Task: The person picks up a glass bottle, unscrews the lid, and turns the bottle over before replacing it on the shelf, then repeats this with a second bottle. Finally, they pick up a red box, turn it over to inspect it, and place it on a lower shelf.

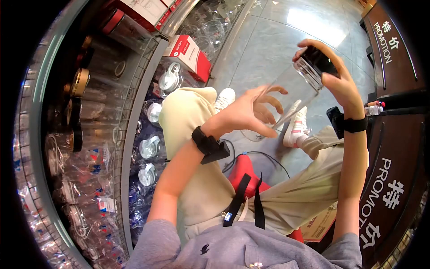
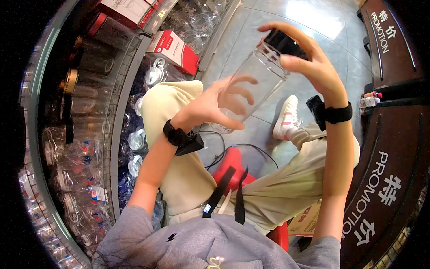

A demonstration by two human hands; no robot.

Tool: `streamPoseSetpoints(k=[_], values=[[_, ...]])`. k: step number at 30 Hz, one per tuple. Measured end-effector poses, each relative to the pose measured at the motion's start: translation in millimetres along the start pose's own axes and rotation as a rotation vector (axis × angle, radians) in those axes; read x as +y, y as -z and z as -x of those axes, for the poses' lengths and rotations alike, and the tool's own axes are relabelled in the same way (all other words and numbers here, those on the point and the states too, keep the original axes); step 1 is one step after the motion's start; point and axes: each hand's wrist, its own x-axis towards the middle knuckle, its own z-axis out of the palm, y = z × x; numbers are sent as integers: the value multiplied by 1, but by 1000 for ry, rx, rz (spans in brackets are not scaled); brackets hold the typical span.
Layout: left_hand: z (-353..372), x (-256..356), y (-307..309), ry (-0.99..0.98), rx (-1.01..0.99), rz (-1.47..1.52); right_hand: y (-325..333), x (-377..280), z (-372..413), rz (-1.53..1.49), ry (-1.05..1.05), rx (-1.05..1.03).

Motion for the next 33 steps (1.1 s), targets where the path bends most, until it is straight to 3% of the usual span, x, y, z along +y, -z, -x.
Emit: streamPoseSetpoints(k=[8, 12, 15, 17, 26, 29, 30, 33], values=[[-7, -15, 2, -181, 241, -216, -18, 17, -10, -492, -225, 449], [-8, -22, -6, -356, 268, -242, -26, 22, -9, -818, -189, 442], [-8, -23, -7, -439, 280, -395, -42, 19, -7, -1161, -125, 183], [-7, -22, -8, -437, 291, -539, -48, 20, -7, -1201, -125, 163], [-8, -23, -9, -474, 365, -544, -41, 18, -7, -1288, 50, 57], [-10, -21, -7, -472, 391, -495, -39, 7, -5, -1154, -32, 301], [-10, -22, -6, -463, 398, -488, -35, 10, -6, -1234, 42, 182], [-11, -22, -4, -447, 425, -485, -34, 9, -5, -1111, 61, 207]])
